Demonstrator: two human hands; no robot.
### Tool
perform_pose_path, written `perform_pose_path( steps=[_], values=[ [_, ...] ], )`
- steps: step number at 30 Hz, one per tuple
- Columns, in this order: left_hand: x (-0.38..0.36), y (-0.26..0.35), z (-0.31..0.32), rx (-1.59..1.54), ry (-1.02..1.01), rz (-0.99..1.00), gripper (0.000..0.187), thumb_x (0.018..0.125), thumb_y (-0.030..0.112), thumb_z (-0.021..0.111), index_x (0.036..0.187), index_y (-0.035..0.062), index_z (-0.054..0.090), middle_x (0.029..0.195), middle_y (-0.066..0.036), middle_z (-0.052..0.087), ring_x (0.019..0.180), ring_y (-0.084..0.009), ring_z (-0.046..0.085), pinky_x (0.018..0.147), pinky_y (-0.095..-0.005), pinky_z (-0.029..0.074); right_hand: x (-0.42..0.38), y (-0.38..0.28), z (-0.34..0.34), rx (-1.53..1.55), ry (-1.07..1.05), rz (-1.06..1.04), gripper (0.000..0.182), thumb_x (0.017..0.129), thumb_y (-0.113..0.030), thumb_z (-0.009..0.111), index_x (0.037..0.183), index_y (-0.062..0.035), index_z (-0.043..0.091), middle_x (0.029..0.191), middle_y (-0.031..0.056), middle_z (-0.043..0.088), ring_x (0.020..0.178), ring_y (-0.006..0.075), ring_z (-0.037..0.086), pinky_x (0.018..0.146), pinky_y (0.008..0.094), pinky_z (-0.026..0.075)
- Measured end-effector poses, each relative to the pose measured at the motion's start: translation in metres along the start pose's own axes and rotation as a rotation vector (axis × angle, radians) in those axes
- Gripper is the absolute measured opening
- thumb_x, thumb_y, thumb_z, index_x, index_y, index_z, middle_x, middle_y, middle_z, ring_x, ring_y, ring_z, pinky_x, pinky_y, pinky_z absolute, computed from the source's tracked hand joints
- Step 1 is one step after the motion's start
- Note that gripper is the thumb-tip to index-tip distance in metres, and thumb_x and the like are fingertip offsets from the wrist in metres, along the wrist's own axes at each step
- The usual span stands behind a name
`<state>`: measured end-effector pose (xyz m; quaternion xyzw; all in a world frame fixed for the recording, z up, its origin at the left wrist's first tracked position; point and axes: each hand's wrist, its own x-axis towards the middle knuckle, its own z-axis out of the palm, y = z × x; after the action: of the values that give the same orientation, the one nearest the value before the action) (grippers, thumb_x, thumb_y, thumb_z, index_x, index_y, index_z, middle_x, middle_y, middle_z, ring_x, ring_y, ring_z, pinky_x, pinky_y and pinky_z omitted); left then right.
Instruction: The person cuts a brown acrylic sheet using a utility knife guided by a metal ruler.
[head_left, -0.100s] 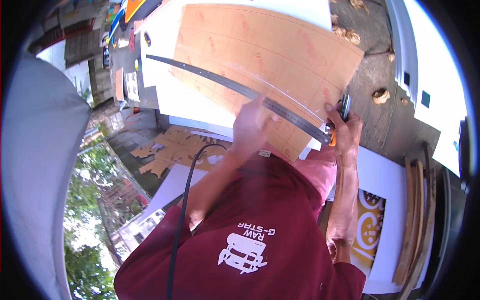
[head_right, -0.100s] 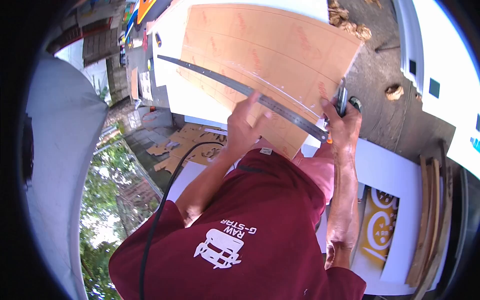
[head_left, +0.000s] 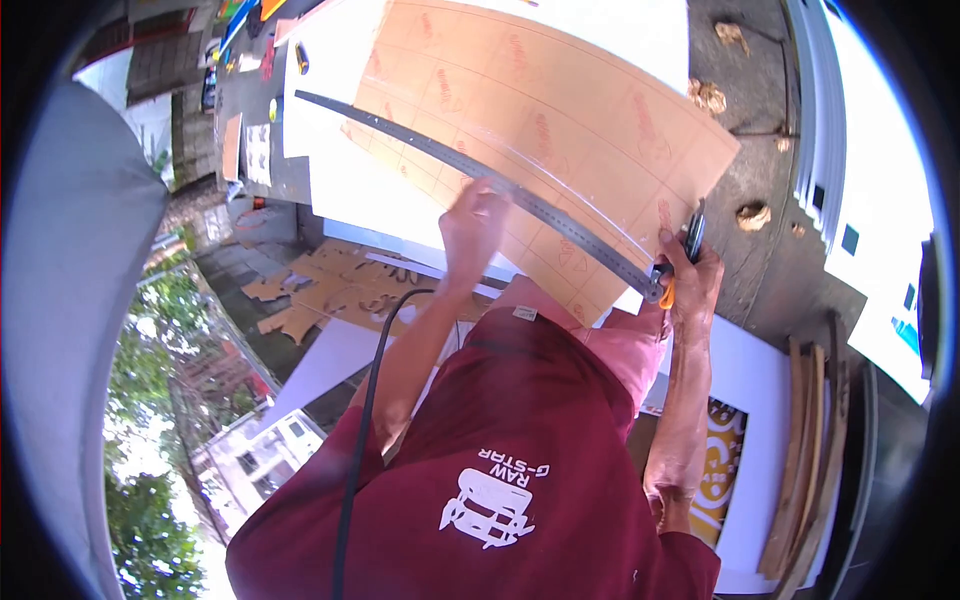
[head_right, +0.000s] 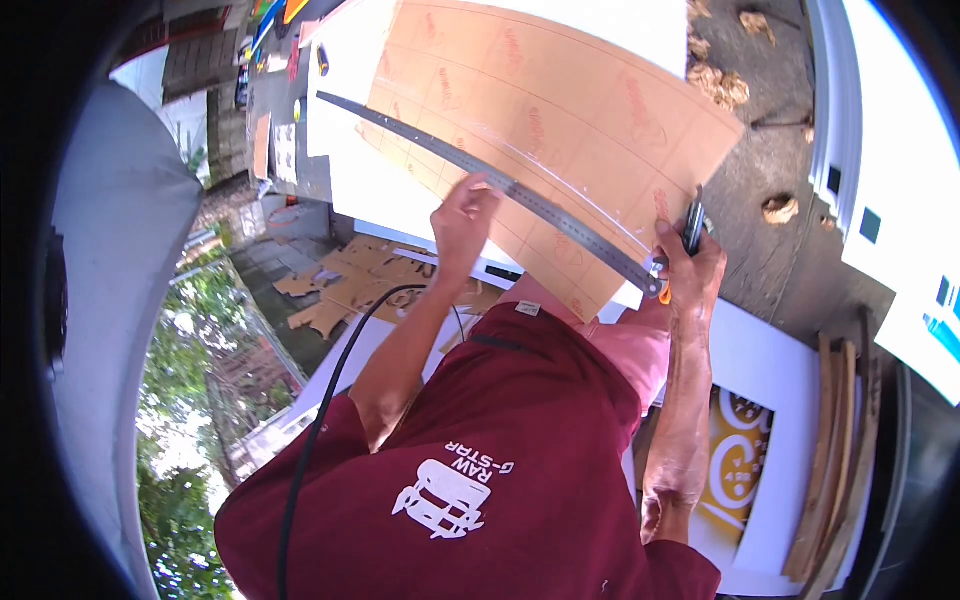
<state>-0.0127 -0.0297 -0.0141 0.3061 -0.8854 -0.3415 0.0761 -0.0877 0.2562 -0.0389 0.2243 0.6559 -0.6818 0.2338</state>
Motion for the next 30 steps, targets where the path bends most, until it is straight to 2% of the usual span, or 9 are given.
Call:
perform_pose_path(
  steps=[4,7,14,17,20,21,23,25,30],
  values=[
    [0.048,-0.079,-0.031,-0.181,0.326,-0.273,0.048,0.08,0.023,0.076,0.117,-0.0037,0.061,0.094,-0.014,0.07,0.082,-0.02,0.064,0.073,-0.0318,0.052,-0.008,-0.004,0.008,0.016,-0.031,0.082,0.025,0.087,-0.024,0.073,0.079,-0.0047,0.061,0.064,0.0033,0.06,0.049,0.0069,0.051,0.043,0.0211,0.039],
    [0.063,-0.085,-0.047,0.089,0.509,-0.443,0.082,0.073,0.042,0.08,0.129,-0.0094,0.05,0.116,-0.022,0.059,0.106,-0.0332,0.058,0.091,-0.0432,0.047,-0.011,-0.007,0.008,0.098,-0.063,0.114,0.025,0.088,-0.027,0.071,0.084,-0.0042,0.062,0.067,0.002,0.058,0.053,0.0084,0.054,0.043,0.0221,0.04],
    [0.079,-0.101,-0.054,-0.339,0.52,-0.716,0.095,0.065,0.044,0.085,0.129,-0.0153,0.047,0.114,-0.027,0.06,0.105,-0.0338,0.061,0.091,-0.0437,0.049,-0.02,-0.015,0.012,-0.194,0.007,0.073,0.033,0.089,-0.034,0.068,0.084,-0.0014,0.065,0.067,0.0052,0.063,0.053,0.0106,0.056,0.044,0.0245,0.041],
    [0.084,-0.128,-0.046,0.254,0.515,-0.604,0.089,0.064,0.037,0.086,0.126,-0.0159,0.049,0.107,-0.024,0.063,0.093,-0.0278,0.065,0.073,-0.0375,0.056,-0.017,-0.018,0.014,-0.222,-0.031,0.086,0.036,0.088,-0.035,0.068,0.081,-0.0007,0.065,0.064,0.0071,0.062,0.05,0.0125,0.056,0.043,0.0263,0.042],
    [0.088,-0.126,-0.058,-0.464,0.571,-0.738,0.083,0.064,0.032,0.086,0.125,-0.0137,0.051,0.095,-0.017,0.065,0.075,-0.0226,0.066,0.054,-0.0306,0.055,-0.012,-0.018,0.01,-0.221,-0.048,0.072,0.038,0.088,-0.036,0.067,0.078,0.0002,0.064,0.064,0.0084,0.063,0.049,0.0134,0.056,0.043,0.0273,0.042],
    [0.087,-0.116,-0.066,-0.548,0.513,-0.772,0.056,0.073,0.027,0.083,0.11,-0.0076,0.061,0.087,-0.009,0.066,0.074,-0.0187,0.063,0.055,-0.0296,0.051,-0.013,-0.022,0.012,-0.217,-0.051,0.073,0.038,0.089,-0.036,0.067,0.078,0.0002,0.064,0.064,0.0086,0.063,0.049,0.0136,0.056,0.043,0.0273,0.042],
    [0.09,-0.126,-0.079,-0.699,0.404,-0.77,0.04,0.074,0.024,0.081,0.098,-0.0043,0.064,0.072,-0.004,0.059,0.058,-0.0131,0.054,0.046,-0.0251,0.041,-0.012,-0.025,0.014,-0.204,-0.077,0.04,0.037,0.089,-0.035,0.066,0.077,0.0007,0.063,0.064,0.0093,0.063,0.049,0.0148,0.057,0.042,0.0272,0.042],
    [0.086,-0.118,-0.083,-0.805,0.373,-0.784,0.022,0.08,0.018,0.076,0.073,0.0015,0.063,0.058,0.0,0.052,0.047,-0.0077,0.042,0.042,-0.0229,0.029,-0.012,-0.029,0.011,-0.196,-0.091,0.079,0.037,0.089,-0.034,0.067,0.078,0.0014,0.064,0.064,0.01,0.063,0.047,0.0154,0.057,0.041,0.0274,0.042],
    [0.085,-0.128,-0.081,-0.641,0.261,-0.795,0.028,0.08,0.029,0.078,0.074,0.0037,0.066,0.062,-0.003,0.059,0.05,-0.0122,0.052,0.046,-0.0264,0.041,0.001,-0.032,0.004,-0.48,-0.087,0.109,0.035,0.089,-0.033,0.067,0.075,-0.0018,0.063,0.066,0.0066,0.065,0.056,0.015,0.063,0.044,0.0271,0.045]
  ],
)
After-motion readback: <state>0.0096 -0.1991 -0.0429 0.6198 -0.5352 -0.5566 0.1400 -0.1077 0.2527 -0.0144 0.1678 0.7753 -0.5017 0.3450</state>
